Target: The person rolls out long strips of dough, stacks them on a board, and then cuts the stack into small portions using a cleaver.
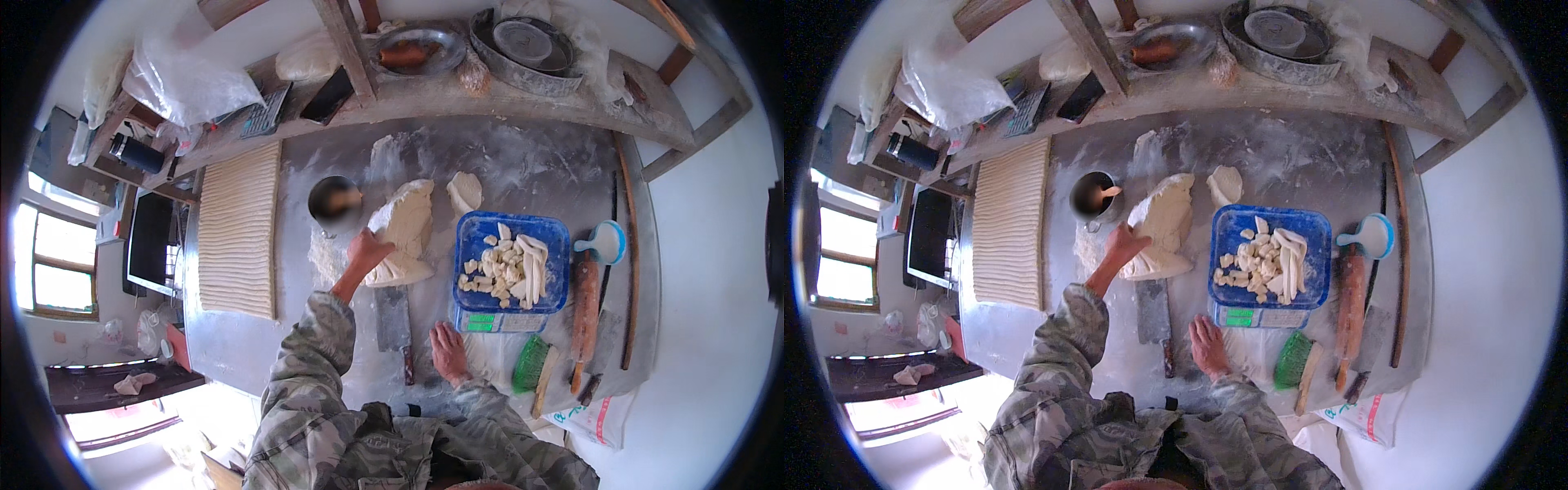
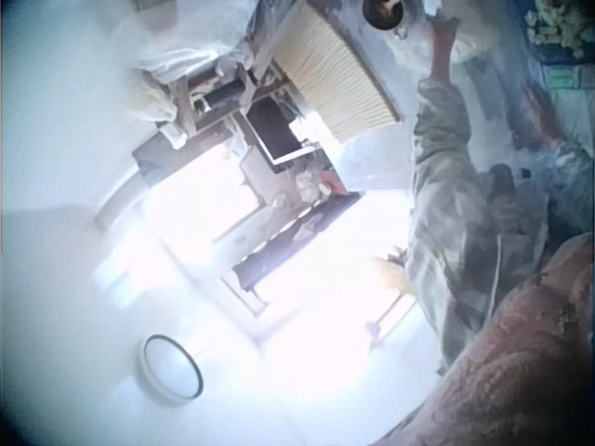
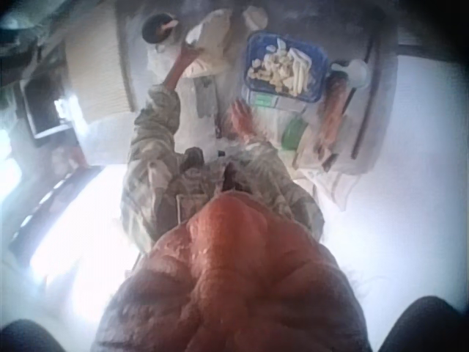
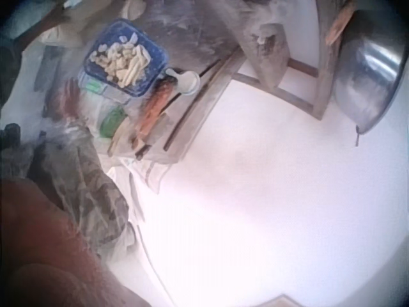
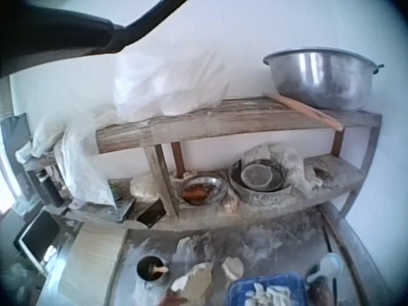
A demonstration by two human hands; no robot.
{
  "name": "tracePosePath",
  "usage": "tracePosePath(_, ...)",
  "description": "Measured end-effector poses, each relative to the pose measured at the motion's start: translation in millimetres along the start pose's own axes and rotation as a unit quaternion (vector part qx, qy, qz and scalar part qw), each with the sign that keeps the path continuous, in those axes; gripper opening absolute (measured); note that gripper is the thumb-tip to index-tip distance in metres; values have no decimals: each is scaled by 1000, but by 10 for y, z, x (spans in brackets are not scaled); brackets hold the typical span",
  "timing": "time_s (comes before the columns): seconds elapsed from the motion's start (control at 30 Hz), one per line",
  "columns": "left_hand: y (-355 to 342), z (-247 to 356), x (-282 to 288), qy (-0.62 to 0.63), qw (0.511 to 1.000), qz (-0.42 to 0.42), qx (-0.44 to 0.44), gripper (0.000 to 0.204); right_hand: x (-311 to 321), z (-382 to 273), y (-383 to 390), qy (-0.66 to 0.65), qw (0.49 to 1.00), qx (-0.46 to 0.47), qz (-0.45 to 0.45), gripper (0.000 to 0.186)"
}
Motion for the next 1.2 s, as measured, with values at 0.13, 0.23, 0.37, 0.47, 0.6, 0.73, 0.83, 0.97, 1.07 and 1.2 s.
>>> tracePosePath(0.13, 848, -320, 134, -4, 1000, 2, -12, 63, -16, 2, 12, -12, 1000, 4, 21, 50)
tracePosePath(0.23, 1547, -645, 160, 5, 1000, 3, -18, 58, -49, 8, 33, -12, 999, 5, 31, 49)
tracePosePath(0.37, 2308, -1204, -50, -14, 1000, -16, -4, 58, -26, -19, 61, 10, 1000, -4, 24, 46)
tracePosePath(0.47, 2556, -1689, -209, -12, 1000, -3, -5, 73, 27, -134, 37, 2, 998, 18, 57, 43)
tracePosePath(0.6, 2687, -2157, -392, 46, 997, 56, -31, 90, -16, -645, -176, -220, 965, -49, 131, 34)
tracePosePath(0.73, 2261, -1783, -506, 123, 991, -45, -22, 94, -367, -741, -416, -452, 854, -255, 16, 30)
tracePosePath(0.83, 2184, -1611, -335, 165, 984, -13, -64, 91, -660, -704, -535, -393, 854, -329, -91, 25)
tracePosePath(0.97, 2507, -2195, -267, 210, 976, 27, -56, 75, -489, -1562, -424, -592, 663, -413, -198, 25)
tracePosePath(1.07, 2510, -2139, -179, 310, 950, 18, -38, 66, -240, -1672, -438, -590, 640, -450, -198, 27)
tracePosePath(1.2, 2748, -1535, -118, 426, 905, -5, 6, 56, 23, -1287, -248, -630, 634, -407, -187, 26)
Point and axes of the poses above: each hand's wrist, its own y-axis away from the middle knuckle, its own x-axis out of the back of the hand, z = x × y, the point moved 1 cm from there along -y, towards the middle knuckle, and after that the axes turned 15 degrees about -x, right-handed, at the moved point
